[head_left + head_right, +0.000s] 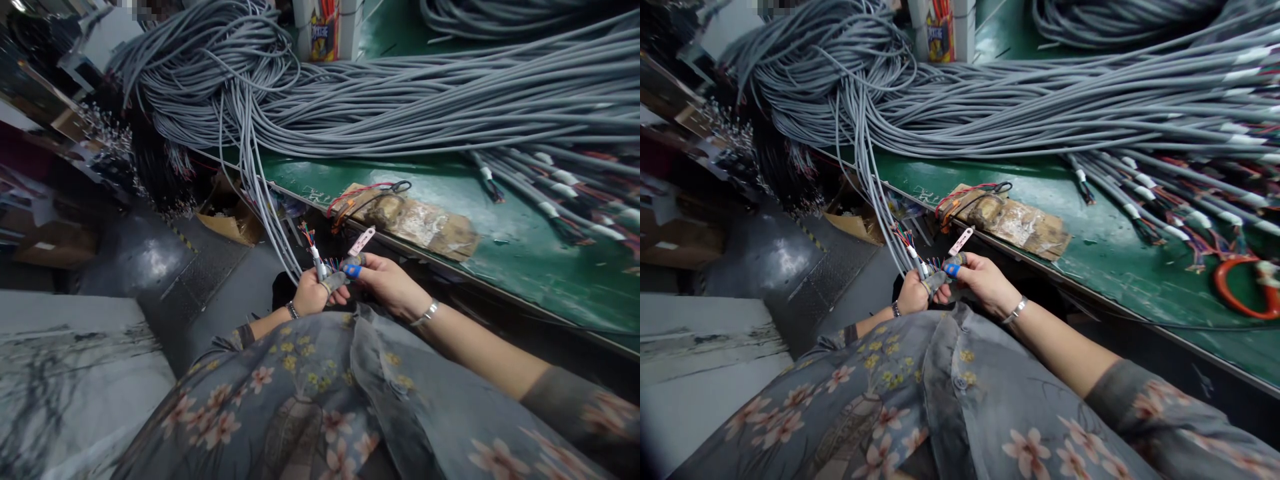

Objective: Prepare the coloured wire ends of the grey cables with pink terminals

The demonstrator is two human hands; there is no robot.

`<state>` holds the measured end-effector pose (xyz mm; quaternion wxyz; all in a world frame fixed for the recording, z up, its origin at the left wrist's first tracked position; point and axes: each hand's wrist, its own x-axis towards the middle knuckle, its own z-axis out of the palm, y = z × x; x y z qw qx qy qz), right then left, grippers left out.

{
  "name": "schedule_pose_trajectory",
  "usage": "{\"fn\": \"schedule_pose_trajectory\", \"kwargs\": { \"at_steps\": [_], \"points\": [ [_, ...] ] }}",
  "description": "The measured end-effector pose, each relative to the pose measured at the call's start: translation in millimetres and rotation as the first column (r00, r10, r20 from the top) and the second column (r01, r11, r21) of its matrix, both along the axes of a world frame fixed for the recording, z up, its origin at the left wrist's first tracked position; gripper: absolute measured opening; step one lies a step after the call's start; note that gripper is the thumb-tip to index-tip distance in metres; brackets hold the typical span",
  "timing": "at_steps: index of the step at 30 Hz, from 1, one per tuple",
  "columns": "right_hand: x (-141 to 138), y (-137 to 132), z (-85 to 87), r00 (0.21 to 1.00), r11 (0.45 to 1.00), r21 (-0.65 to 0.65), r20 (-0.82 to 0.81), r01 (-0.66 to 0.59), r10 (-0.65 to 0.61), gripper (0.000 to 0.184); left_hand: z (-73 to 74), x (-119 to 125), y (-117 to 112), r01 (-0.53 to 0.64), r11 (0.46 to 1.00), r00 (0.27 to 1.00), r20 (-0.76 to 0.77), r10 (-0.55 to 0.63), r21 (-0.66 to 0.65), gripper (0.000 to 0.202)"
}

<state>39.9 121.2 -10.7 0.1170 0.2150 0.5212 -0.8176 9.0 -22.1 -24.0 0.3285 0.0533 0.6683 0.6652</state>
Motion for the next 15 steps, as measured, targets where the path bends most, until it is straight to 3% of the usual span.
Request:
{"fn": "schedule_pose_trajectory", "kwargs": {
  "at_steps": [10,15],
  "points": [
    [2.8,-0.9,-1.6,0.998,0.998,-0.01,-0.024,0.062,-0.062,0.039,-2.4,-0.3,1.8,-0.077,0.997,0.997,0.013,0.077,-0.016,0.056],
    [2.6,9.1,-1.4,0.98,0.974,-0.104,-0.002,0.2,-0.201,0.037,7.0,-2.7,1.1,-0.164,0.985,0.982,0.109,0.157,0.06,0.051]
  ]
}}
